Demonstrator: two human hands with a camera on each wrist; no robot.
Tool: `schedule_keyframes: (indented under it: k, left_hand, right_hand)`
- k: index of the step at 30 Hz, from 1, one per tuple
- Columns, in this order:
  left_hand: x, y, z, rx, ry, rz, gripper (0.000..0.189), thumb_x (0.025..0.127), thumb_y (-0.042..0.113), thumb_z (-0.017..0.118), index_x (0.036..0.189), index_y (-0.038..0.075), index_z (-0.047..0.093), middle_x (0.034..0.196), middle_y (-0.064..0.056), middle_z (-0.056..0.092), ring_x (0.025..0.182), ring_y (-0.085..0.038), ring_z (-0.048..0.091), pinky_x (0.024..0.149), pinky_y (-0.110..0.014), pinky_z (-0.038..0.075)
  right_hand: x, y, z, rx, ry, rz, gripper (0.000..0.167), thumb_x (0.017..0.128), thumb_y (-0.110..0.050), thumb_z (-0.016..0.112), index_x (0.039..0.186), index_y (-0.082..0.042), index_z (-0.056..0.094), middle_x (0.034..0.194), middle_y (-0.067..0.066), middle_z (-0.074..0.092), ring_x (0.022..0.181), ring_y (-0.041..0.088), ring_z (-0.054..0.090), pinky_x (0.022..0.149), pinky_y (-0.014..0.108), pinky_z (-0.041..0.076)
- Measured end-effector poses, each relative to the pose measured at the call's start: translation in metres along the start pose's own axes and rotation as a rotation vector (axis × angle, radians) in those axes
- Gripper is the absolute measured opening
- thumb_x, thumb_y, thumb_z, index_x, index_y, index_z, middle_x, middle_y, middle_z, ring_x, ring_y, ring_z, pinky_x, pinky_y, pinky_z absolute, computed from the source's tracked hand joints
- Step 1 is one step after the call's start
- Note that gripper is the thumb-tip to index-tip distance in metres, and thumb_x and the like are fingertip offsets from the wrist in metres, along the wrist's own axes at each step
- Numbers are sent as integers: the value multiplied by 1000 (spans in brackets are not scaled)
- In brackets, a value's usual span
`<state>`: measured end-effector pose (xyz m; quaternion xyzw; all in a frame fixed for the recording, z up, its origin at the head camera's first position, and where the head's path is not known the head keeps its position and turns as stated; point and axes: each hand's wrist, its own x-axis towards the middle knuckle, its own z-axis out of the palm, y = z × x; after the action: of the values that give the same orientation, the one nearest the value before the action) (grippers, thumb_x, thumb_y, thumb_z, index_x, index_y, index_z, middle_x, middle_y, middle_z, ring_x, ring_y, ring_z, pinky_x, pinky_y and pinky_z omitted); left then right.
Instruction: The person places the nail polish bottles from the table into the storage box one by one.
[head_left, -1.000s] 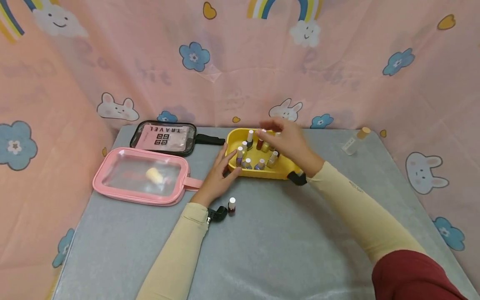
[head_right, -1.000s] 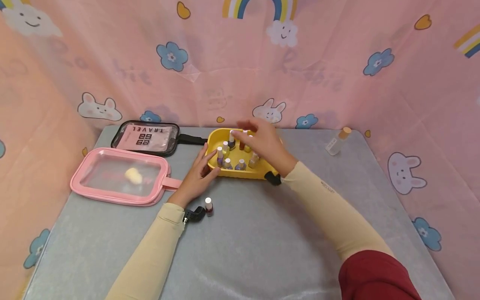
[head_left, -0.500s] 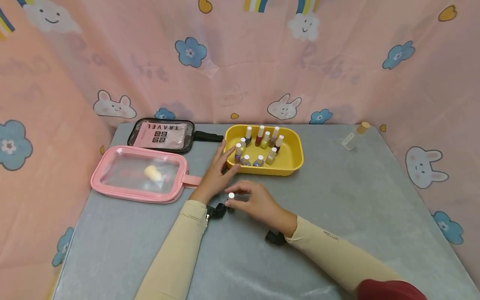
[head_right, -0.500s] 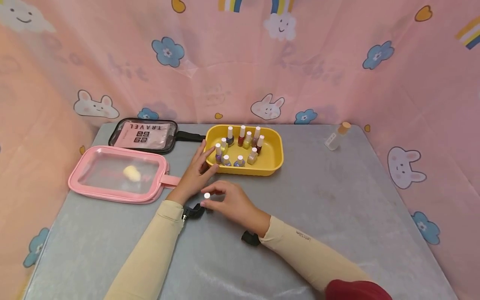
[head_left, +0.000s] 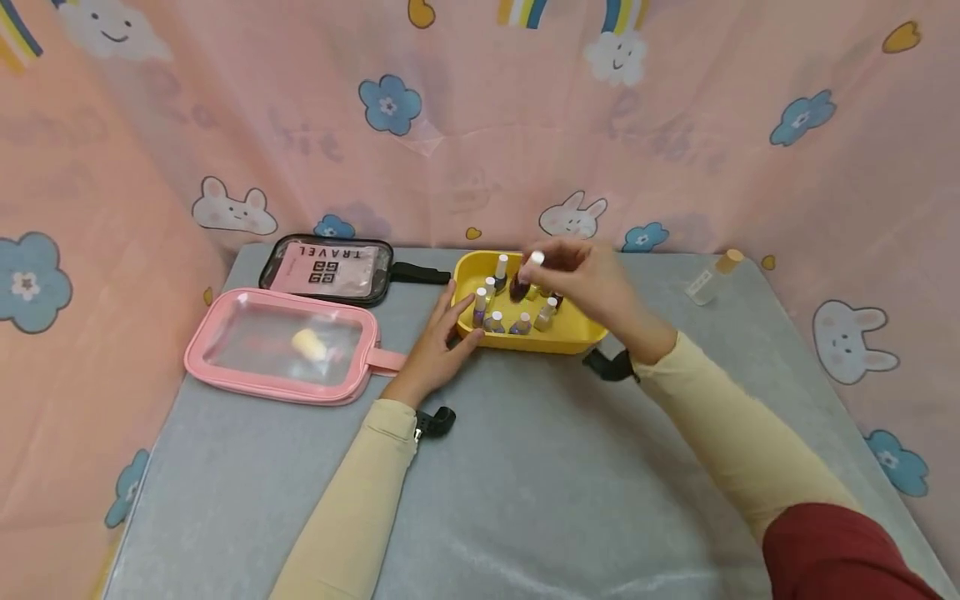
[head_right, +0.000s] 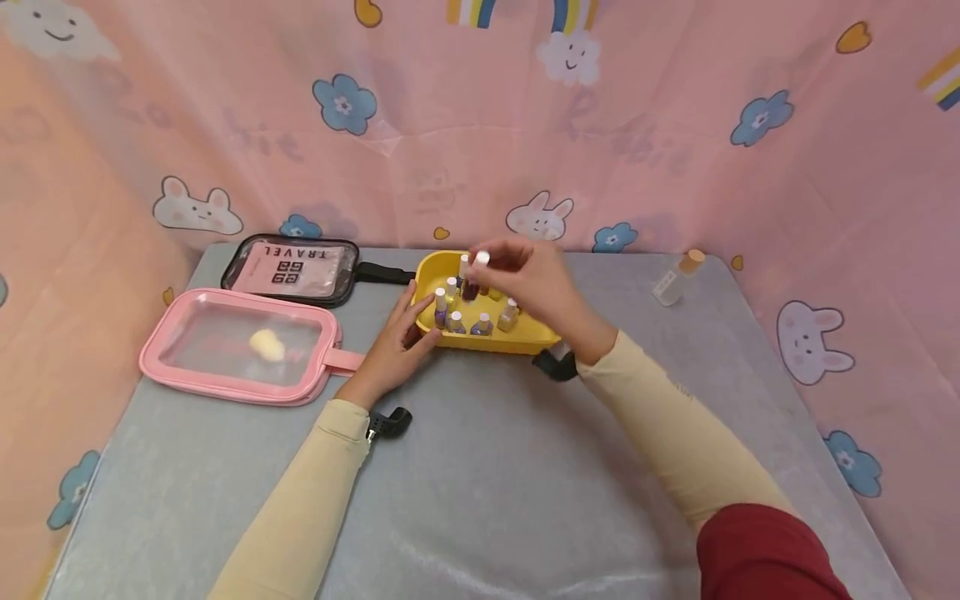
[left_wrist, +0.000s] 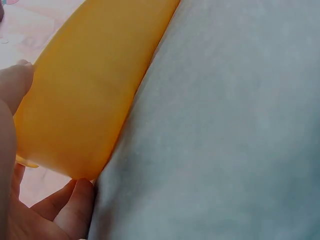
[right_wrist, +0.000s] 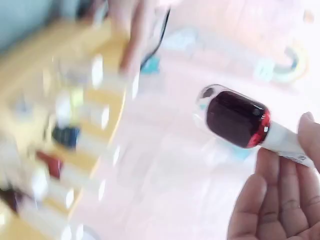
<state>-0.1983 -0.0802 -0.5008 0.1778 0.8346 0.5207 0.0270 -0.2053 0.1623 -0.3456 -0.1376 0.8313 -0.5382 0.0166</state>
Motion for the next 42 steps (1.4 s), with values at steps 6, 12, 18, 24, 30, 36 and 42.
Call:
schedule_keyframes:
  k: [6,12,18,24,30,36,42]
  left_hand:
    - [-1,-3,-1,8,5,-5,67,107,48,61,166,29,38,177,14,-2,162,-24,9,127,-54,18]
    - [1,-1,0,19,-1,-12,67,107,52,59,167,32,37,176,17,-3,162,-22,7,127,-55,18]
    - [1,0,1,15,3,-18,67,107,50,60,167,31,37,176,19,-3,162,-22,7,127,-55,17]
    - [1,0,0,19,-5,-19,67,107,49,60,167,29,37,176,19,-4,162,-20,6,127,-53,17]
    - [2,1,0,17,-7,-22,66,107,49,60,167,31,37,176,18,-4,162,-21,7,127,-52,18]
    - [3,4,1,10,-5,-18,66,107,48,61,166,31,37,176,18,-4,162,-22,8,127,-51,19]
    - [1,2,1,-5,-8,-29,66,107,47,61,166,30,37,176,16,-4,162,-22,9,127,-45,22]
  right_hand:
    - [75,22,-32,-79,-53,101,32,95,-33,83,118,-10,80,111,2,78,110,19,67,100,34,54]
    - [103,47,-31,-160,-109,149,33,97,-27,81,124,-8,77,117,6,77,112,22,69,103,40,55]
    - [108,62,-22,-254,-107,194,35,94,-30,84,120,-8,77,112,8,77,108,25,68,103,41,54]
    - [105,72,-14,-338,-122,197,28,93,-27,86,110,-7,76,105,10,75,99,27,66,94,41,55]
    - [102,81,-11,-336,-226,162,21,95,-24,83,108,-9,75,98,10,78,90,30,71,83,47,62]
    - [99,81,-9,-315,-228,172,21,97,-26,82,110,-11,75,99,10,77,86,30,72,74,50,64]
    - [99,80,-4,-301,-231,221,22,97,-28,81,112,-12,75,100,12,76,87,34,71,75,50,64]
